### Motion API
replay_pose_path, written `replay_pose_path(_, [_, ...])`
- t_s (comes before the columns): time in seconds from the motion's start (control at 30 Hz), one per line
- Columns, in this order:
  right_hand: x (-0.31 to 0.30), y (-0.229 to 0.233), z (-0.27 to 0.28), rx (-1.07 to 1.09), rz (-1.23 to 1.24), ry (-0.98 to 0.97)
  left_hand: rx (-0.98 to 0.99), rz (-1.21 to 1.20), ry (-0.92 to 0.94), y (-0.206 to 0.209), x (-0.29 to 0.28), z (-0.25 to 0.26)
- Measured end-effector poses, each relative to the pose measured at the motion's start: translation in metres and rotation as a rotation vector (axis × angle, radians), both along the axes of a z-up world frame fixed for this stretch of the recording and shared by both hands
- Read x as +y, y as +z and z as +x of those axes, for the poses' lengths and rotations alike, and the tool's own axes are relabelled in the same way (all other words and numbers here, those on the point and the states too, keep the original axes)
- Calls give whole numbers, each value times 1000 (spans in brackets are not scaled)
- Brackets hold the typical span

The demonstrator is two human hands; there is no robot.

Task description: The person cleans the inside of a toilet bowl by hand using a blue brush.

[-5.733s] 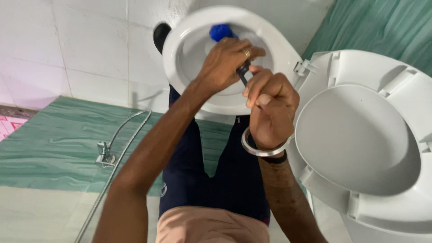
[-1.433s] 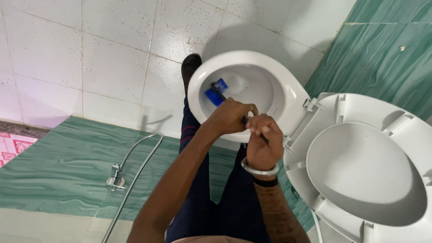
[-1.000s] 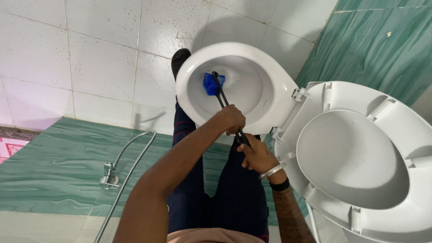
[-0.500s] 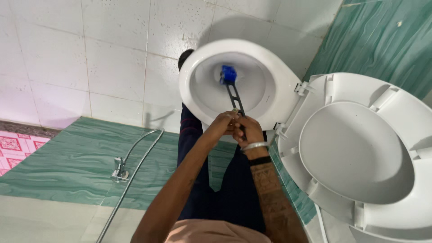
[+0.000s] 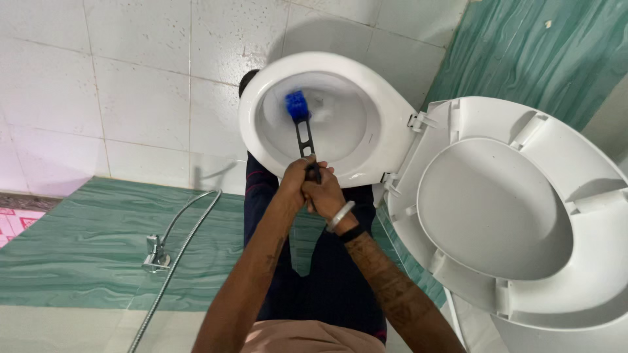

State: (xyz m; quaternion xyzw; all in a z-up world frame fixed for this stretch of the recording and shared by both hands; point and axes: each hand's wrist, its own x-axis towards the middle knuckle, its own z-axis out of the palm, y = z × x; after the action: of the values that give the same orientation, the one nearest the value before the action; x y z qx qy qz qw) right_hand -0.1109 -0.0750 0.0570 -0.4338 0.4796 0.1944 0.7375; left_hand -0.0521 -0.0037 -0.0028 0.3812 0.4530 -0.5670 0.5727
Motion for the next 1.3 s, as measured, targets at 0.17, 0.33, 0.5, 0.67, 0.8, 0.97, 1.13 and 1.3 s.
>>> replay_pose_path(0.17, [0, 12, -24, 42, 53, -512, -336, -45, -502, 15, -31, 4])
replay_pose_path(0.33, [0, 47, -75, -129, 49, -778, -396, -224, -867, 47, -50, -33])
replay_pose_path(0.5, [25, -35, -60, 83, -92, -671, -403, -43, -850, -30, -31, -39])
replay_pose_path(0.67, [18, -28, -75, -73, 17, -915, -484, -93, -969, 0, -48, -26])
replay_pose_path(0.8, [-27, 30, -140, -62, 299, -1165, -558, -281, -1154, 52, -75, -58])
replay_pose_path(0.97, [-23, -80, -135, -35, 206, -954, -511, -96, -988, -34, -63, -73])
replay_pose_path(1.13, [-8, -188, -87, 223, -292, -144, -534, 132, -1119, -130, -18, -49])
replay_pose_path(1.3, [-36, -145, -56, 238, -668, 1044, -584, 120, -994, -132, 0, -51])
